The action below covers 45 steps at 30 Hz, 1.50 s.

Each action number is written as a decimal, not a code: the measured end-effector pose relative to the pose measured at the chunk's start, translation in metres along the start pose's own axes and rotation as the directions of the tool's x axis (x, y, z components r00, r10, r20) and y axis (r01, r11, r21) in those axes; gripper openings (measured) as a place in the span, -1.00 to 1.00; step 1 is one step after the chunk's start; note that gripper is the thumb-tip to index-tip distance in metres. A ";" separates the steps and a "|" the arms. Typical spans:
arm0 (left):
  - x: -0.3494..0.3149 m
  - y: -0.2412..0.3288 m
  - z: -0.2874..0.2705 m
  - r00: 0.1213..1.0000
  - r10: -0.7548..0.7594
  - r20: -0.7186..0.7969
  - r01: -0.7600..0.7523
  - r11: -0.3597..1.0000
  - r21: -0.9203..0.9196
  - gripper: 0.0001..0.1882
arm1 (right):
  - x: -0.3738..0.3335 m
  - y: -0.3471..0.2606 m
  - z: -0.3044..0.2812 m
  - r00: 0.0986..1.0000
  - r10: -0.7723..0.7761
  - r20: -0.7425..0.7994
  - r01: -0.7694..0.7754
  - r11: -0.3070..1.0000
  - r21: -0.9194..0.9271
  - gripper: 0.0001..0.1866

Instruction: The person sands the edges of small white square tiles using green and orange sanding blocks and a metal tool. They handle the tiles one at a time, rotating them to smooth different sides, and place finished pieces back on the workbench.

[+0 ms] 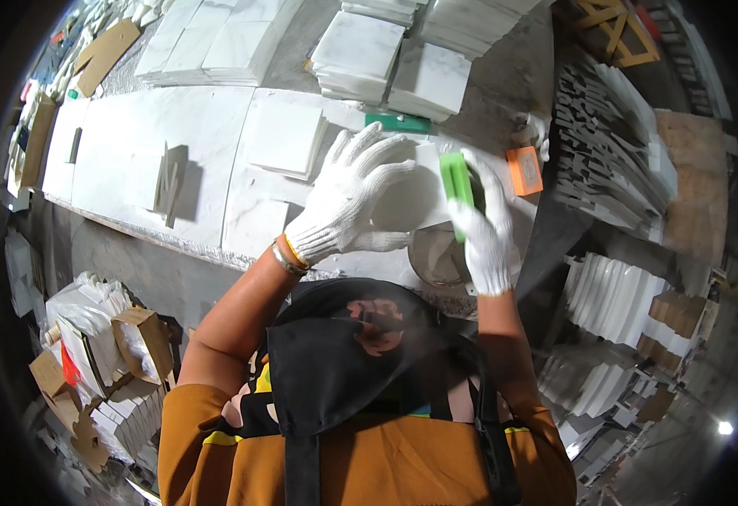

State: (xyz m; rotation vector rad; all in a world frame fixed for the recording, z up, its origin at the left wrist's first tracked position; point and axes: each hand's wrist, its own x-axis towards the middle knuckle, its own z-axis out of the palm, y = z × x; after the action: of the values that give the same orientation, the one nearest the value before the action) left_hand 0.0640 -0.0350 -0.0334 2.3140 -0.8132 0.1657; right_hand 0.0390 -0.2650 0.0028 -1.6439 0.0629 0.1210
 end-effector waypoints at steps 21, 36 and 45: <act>0.003 0.004 -0.002 1.000 0.014 -0.025 -0.015 0.999 -0.043 -0.12 | 0.015 0.019 -0.002 1.000 -0.011 0.004 0.011 1.000 -0.014 -0.39; 0.001 0.005 -0.004 1.000 -0.010 -0.011 0.009 0.999 -0.030 -0.10 | 0.006 0.011 -0.002 0.999 0.028 0.028 -0.029 1.000 0.012 -0.43; 0.003 0.018 -0.009 0.999 -0.032 -0.003 0.032 0.999 0.036 -0.10 | 0.025 0.032 -0.011 0.989 -0.148 0.029 0.150 0.970 -0.193 -0.46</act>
State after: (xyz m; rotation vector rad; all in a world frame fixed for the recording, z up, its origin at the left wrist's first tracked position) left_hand 0.0563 -0.0412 -0.0155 2.3585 -0.7775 0.1699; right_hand 0.0602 -0.2781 -0.0310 -1.8368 -0.0860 0.0242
